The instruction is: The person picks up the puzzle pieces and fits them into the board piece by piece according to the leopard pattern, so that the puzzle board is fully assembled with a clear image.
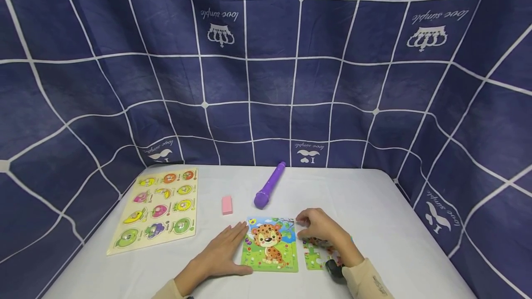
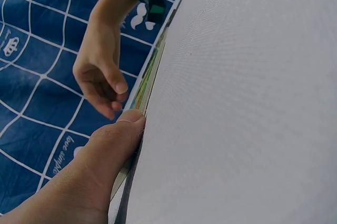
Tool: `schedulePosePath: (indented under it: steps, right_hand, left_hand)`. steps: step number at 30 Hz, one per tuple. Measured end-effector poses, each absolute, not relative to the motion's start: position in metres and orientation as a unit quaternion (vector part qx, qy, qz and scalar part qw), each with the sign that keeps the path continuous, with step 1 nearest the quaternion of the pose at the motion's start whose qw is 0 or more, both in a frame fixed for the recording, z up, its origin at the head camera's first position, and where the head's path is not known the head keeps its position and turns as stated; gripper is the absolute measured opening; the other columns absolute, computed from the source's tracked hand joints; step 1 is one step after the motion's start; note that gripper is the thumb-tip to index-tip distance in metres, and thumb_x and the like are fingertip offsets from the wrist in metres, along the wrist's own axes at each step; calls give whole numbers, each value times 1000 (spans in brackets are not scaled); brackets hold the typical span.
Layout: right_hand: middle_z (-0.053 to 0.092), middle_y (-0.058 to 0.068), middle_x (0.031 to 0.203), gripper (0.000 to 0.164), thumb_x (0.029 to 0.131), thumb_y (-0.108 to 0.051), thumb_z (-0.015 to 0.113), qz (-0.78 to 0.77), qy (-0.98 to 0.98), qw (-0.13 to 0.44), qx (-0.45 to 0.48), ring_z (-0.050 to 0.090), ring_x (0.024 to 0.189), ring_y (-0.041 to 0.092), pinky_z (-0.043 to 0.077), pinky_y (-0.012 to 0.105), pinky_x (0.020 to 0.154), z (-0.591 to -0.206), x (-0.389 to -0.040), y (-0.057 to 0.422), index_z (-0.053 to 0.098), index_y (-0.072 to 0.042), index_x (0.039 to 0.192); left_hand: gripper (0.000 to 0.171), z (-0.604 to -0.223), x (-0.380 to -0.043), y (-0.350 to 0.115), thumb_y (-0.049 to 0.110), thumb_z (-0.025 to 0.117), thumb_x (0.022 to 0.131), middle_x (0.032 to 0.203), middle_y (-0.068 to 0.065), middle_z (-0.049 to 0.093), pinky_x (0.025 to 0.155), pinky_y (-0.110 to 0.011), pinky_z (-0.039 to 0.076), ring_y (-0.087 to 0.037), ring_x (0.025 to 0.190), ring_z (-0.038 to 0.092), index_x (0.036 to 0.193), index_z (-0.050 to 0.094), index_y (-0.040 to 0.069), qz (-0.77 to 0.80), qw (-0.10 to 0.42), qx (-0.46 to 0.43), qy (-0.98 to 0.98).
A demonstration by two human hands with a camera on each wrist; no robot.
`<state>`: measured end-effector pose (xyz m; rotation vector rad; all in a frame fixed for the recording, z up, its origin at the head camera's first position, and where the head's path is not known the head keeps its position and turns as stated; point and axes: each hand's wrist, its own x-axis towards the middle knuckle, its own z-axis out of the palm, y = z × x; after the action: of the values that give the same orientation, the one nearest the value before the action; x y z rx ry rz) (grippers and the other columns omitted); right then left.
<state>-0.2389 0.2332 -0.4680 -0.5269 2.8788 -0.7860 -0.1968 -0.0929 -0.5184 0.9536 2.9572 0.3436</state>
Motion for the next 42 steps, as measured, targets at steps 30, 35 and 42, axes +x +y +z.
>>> schedulePosePath:
  steps: [30,35,42]
  right_hand:
    - [64,-2,90,41,66,-15,88,-275,942,113,-153,55,82,13,50,24,70,-472,-215,269,70,-6,102]
    - [62,-3,83,37,66,-14,88,-284,939,124,-152,54,76,13,47,22,64,-472,-217,270,70,-7,97]
    - [62,-2,77,32,67,-14,87,-303,931,138,-150,55,69,13,47,22,57,-472,-217,271,70,-8,93]
  left_hand:
    - [118,-520,-197,-93,89,47,71,161,-10,26,122,-44,25,-25,149,26,154,28,7,116,5,307,945]
    - [118,-518,-197,-93,88,49,71,161,-11,28,122,-45,26,-26,149,28,153,29,6,119,3,311,943]
    - [117,-518,-198,-92,86,50,72,160,-13,29,122,-45,27,-27,148,29,153,29,4,109,-2,313,943]
